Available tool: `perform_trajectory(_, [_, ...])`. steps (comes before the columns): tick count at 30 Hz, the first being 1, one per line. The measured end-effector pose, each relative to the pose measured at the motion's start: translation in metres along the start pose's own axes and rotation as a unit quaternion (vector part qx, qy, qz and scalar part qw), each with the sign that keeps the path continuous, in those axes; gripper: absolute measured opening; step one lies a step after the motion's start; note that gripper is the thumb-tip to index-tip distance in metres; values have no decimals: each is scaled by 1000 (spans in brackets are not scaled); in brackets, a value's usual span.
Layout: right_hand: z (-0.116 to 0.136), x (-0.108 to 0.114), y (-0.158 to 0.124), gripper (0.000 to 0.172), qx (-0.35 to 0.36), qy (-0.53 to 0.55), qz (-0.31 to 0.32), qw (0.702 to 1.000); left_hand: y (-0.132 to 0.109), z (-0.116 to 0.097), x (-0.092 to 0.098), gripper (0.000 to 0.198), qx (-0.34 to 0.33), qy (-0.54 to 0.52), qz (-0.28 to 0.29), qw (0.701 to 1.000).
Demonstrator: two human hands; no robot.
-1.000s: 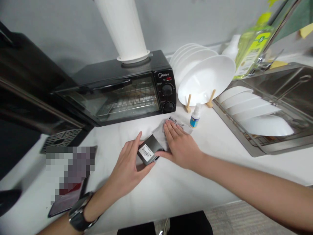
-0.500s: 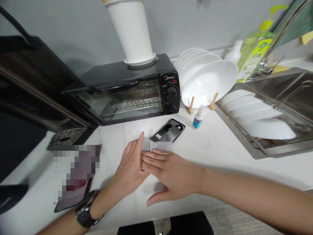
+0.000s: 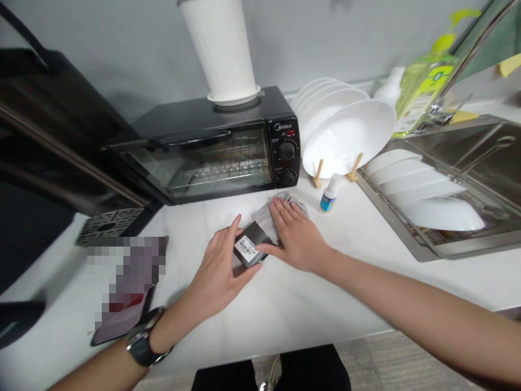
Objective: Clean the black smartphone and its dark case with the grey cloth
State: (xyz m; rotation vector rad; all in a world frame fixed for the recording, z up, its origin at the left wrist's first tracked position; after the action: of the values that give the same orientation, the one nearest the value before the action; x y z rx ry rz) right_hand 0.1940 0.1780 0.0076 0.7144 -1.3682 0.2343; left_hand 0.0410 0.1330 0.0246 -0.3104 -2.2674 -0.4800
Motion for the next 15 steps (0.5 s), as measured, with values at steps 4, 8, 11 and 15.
perform_trajectory(4, [42,7,-2,108,115,67,22,991,0,1,0,102,-7,4,2,1000])
perform_trajectory(8, [75,17,-20,106,210,122,55,969,-1,4,0,110,-1,20,-7,1000])
perform_trajectory(11, [78,23,-32,100,241,131,70,959,-2,6,-2,110,0,22,3,1000])
perform_trajectory(15, [44,18,-28,101,186,89,48,977,-1,9,-1,108,11,19,6,1000])
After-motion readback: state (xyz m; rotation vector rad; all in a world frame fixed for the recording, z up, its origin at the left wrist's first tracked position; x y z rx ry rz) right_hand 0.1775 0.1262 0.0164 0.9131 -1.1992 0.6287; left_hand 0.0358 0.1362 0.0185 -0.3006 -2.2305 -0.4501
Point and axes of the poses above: each hand's wrist, its own y-axis towards the middle knuckle, its own x-axis out of the back of the hand, z = x × y, the point moved 8 cm from there along y, towards the middle knuckle, and after that the axes turned 11 degrees about -y, right-handed, at the moved point
